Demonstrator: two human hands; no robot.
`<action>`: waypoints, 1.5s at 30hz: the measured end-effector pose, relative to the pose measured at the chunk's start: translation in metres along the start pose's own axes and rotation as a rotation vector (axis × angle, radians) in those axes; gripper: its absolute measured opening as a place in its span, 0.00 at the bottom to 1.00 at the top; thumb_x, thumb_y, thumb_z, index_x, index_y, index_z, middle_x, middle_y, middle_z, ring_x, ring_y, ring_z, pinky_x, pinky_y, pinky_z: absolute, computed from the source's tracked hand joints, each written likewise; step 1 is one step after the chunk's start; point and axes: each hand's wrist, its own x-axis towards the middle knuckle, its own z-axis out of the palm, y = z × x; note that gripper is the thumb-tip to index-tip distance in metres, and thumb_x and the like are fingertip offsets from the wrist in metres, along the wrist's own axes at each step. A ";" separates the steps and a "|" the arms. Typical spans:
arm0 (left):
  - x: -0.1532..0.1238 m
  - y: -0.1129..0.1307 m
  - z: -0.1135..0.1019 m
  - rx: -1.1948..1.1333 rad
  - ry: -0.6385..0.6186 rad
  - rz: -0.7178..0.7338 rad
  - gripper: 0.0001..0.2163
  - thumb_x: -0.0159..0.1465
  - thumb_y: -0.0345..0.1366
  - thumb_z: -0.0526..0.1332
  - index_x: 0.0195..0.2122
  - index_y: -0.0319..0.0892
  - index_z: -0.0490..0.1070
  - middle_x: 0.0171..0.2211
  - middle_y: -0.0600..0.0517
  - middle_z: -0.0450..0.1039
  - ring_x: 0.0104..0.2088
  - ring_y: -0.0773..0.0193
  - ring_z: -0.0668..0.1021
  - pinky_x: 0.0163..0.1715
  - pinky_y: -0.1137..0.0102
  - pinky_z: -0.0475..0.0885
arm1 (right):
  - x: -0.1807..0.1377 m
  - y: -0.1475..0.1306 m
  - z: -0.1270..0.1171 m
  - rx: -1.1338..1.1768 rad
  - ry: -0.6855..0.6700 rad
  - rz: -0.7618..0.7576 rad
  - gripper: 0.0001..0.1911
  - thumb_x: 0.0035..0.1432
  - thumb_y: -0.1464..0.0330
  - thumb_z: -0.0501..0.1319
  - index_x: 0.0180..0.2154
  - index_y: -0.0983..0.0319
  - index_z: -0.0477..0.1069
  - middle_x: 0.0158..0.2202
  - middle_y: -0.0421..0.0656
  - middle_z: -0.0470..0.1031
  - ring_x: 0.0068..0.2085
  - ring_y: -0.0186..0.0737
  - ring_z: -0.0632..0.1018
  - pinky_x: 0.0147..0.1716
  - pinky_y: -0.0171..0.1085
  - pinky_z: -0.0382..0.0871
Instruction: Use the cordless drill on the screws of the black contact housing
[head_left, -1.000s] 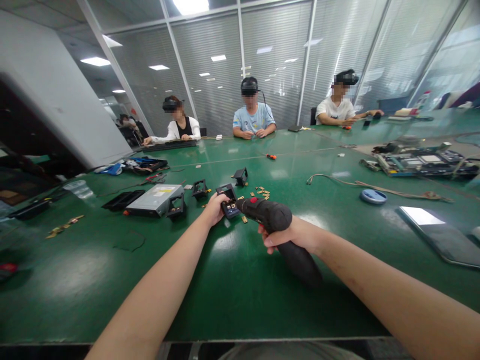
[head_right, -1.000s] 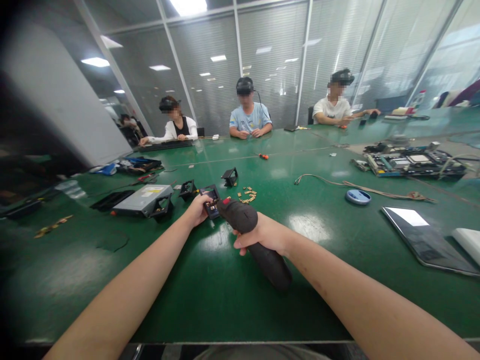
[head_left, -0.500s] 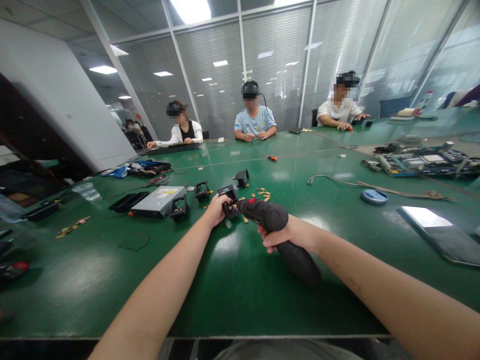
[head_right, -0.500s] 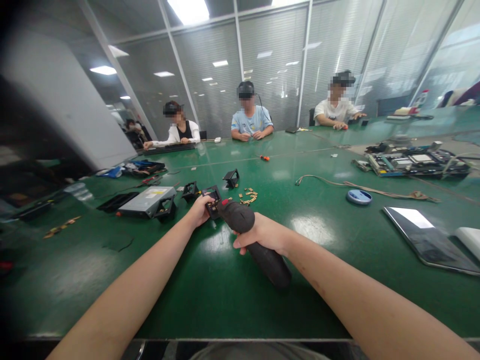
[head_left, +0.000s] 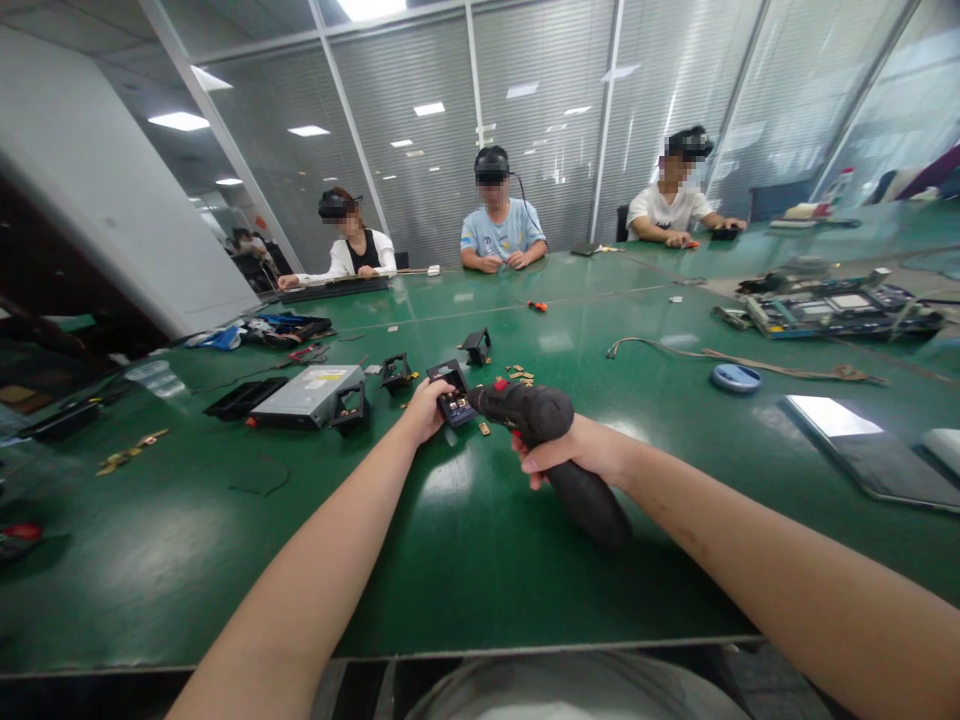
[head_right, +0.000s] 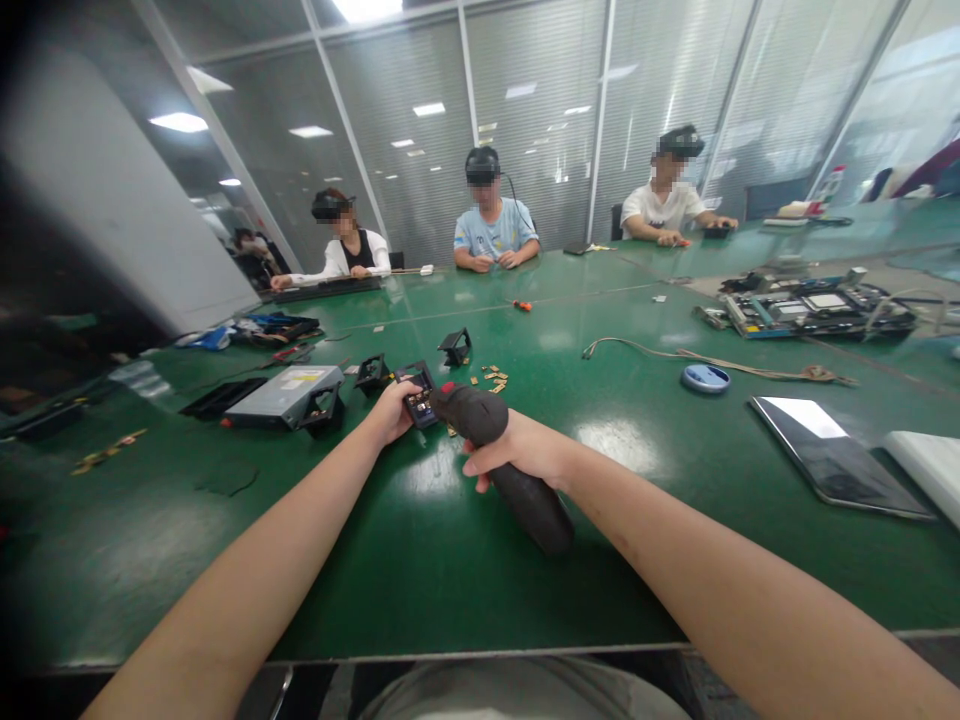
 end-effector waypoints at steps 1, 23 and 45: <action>0.000 0.000 0.000 0.000 -0.003 -0.001 0.20 0.42 0.30 0.70 0.37 0.44 0.67 0.28 0.54 0.74 0.28 0.59 0.78 0.31 0.64 0.77 | 0.000 0.001 0.000 0.005 0.002 0.000 0.25 0.35 0.73 0.78 0.39 0.62 0.75 0.28 0.36 0.78 0.24 0.40 0.81 0.24 0.36 0.73; -0.001 0.000 0.003 -0.003 0.014 0.007 0.20 0.42 0.30 0.70 0.37 0.44 0.67 0.28 0.55 0.72 0.28 0.60 0.77 0.31 0.66 0.75 | 0.003 0.007 -0.003 -0.019 -0.010 -0.042 0.20 0.37 0.73 0.77 0.35 0.62 0.74 0.27 0.36 0.76 0.23 0.39 0.81 0.23 0.36 0.74; -0.002 0.000 0.002 0.005 0.010 0.011 0.19 0.42 0.30 0.70 0.36 0.44 0.68 0.28 0.53 0.74 0.28 0.58 0.78 0.31 0.64 0.77 | 0.002 0.005 0.000 -0.018 0.009 -0.020 0.20 0.35 0.73 0.77 0.33 0.63 0.74 0.28 0.36 0.76 0.23 0.39 0.80 0.23 0.36 0.73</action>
